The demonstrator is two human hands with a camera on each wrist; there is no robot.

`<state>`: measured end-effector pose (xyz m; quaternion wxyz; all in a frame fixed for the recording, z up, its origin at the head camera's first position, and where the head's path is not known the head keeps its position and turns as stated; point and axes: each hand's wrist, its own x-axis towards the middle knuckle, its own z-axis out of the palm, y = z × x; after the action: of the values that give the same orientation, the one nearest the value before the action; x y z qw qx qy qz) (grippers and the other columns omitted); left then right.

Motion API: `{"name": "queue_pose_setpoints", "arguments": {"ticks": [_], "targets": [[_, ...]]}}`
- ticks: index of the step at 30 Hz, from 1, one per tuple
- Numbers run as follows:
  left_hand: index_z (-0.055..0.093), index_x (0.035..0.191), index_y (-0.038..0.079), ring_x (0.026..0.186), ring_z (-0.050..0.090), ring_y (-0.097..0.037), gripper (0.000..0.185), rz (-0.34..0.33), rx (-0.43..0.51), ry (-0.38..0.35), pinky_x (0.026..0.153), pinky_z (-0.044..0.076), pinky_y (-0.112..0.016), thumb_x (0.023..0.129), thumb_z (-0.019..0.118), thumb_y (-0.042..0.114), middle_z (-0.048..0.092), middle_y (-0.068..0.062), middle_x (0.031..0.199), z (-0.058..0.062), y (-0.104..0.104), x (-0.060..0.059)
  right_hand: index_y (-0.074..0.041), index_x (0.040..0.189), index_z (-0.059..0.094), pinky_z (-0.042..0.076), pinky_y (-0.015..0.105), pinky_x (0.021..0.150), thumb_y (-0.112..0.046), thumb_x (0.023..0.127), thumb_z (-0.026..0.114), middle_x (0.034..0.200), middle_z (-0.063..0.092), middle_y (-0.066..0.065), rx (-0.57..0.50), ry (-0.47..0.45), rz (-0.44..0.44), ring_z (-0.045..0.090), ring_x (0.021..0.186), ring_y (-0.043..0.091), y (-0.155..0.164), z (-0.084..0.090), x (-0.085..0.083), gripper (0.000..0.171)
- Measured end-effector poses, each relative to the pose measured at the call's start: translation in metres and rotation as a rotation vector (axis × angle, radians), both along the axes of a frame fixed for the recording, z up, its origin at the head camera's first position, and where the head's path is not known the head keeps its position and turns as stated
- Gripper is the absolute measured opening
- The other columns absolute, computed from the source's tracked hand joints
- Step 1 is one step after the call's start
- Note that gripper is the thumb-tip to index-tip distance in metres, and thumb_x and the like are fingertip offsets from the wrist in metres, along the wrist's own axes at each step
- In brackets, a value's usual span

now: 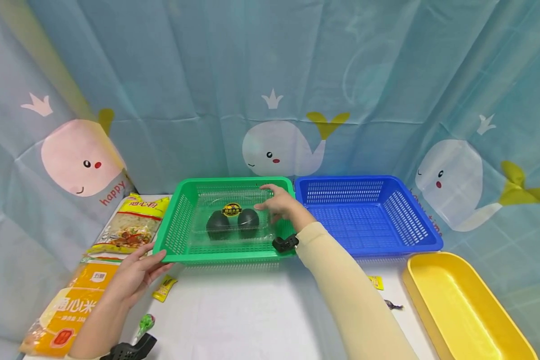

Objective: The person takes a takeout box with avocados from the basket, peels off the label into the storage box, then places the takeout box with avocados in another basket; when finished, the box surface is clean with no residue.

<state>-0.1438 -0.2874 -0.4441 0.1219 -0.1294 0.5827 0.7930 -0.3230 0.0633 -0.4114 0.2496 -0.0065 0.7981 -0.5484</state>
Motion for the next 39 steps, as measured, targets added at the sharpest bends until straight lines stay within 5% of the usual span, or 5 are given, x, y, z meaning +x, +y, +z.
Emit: {"name": "queue_pose_setpoints", "arguments": {"ticks": [4,12,19,26,39], "targets": [[0.038,0.140,0.013,0.093,0.072,-0.012,0.048,-0.005,0.008,-0.003,0.091,0.060,-0.027,0.100,0.064,0.017,0.070,0.005,0.106,-0.001,-0.002,0.001,-0.031,0.155,0.036,0.063,0.050,0.062,-0.013,0.093,0.074,0.089,0.058,0.010,-0.037,-0.009,0.000,0.031,0.041,0.012,0.002,0.010,0.004,0.075],[0.036,0.142,0.011,0.093,0.072,-0.012,0.052,-0.010,-0.004,-0.013,0.092,0.060,-0.027,0.100,0.065,0.018,0.071,0.005,0.105,-0.001,-0.001,-0.001,-0.032,0.156,0.034,0.065,0.049,0.069,-0.015,0.093,0.075,0.138,0.057,0.017,-0.066,0.050,-0.046,0.064,0.073,0.026,0.012,0.037,0.018,0.078],[0.034,0.143,0.012,0.092,0.073,-0.013,0.053,0.001,-0.002,0.000,0.090,0.060,-0.027,0.100,0.065,0.017,0.070,0.004,0.106,-0.002,-0.001,0.001,-0.031,0.156,0.035,0.065,0.045,0.069,-0.019,0.092,0.076,0.134,0.062,0.016,-0.062,0.084,-0.089,0.046,0.049,0.015,0.024,0.060,0.034,0.077],[0.035,0.143,0.011,0.092,0.073,-0.013,0.052,0.017,0.003,0.005,0.090,0.060,-0.028,0.100,0.065,0.016,0.071,0.005,0.106,-0.002,-0.003,0.001,-0.029,0.155,0.038,0.065,0.046,0.067,-0.019,0.091,0.077,0.136,0.060,0.017,-0.092,0.130,-0.138,0.069,0.102,0.031,0.042,0.077,0.061,0.076],[0.031,0.146,0.009,0.094,0.073,-0.013,0.057,-0.016,-0.018,0.014,0.089,0.060,-0.026,0.101,0.064,0.018,0.070,0.004,0.107,-0.002,-0.001,0.000,-0.030,0.155,0.038,0.065,0.045,0.066,-0.020,0.092,0.076,0.134,0.061,0.020,-0.053,0.165,-0.124,0.067,0.113,0.034,0.078,0.094,0.106,0.075]]}}
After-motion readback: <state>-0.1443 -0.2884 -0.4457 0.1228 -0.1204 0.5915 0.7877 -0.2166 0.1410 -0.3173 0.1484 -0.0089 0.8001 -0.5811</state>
